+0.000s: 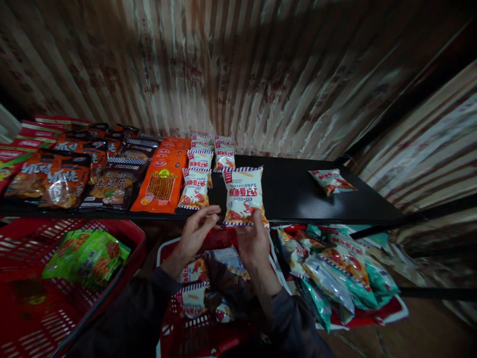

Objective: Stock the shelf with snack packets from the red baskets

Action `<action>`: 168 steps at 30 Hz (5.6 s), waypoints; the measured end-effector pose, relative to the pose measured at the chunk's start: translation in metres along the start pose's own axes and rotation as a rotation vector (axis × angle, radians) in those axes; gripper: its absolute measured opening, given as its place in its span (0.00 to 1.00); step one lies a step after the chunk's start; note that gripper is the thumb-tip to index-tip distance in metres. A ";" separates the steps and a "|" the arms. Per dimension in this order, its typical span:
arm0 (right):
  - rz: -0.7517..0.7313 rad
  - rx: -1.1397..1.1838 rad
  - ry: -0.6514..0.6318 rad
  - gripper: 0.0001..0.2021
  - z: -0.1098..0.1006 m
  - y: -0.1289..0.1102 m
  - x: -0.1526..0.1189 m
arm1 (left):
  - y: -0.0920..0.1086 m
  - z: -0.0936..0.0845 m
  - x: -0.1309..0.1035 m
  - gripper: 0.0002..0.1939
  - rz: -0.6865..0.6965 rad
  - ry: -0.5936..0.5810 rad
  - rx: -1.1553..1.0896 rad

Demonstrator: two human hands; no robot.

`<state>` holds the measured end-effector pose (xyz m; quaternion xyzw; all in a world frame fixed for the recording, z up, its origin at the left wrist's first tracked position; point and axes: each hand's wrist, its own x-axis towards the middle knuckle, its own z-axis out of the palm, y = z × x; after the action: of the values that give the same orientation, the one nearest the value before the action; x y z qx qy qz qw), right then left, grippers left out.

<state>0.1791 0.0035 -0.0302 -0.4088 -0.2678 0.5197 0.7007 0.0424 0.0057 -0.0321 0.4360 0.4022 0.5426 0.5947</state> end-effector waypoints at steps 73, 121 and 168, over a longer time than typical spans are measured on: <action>0.204 -0.168 -0.248 0.18 -0.029 -0.013 0.025 | -0.012 0.028 0.011 0.24 -0.050 0.024 -0.039; 0.144 -0.260 -0.036 0.18 -0.033 -0.022 0.028 | -0.009 0.030 -0.008 0.20 -0.116 -0.099 0.084; 0.134 -0.304 -0.208 0.22 -0.032 -0.021 0.037 | -0.023 0.028 0.020 0.26 0.033 0.195 0.046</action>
<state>0.2269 0.0263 -0.0304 -0.4708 -0.3864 0.5583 0.5633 0.0779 0.0225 -0.0456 0.4011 0.4633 0.5827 0.5338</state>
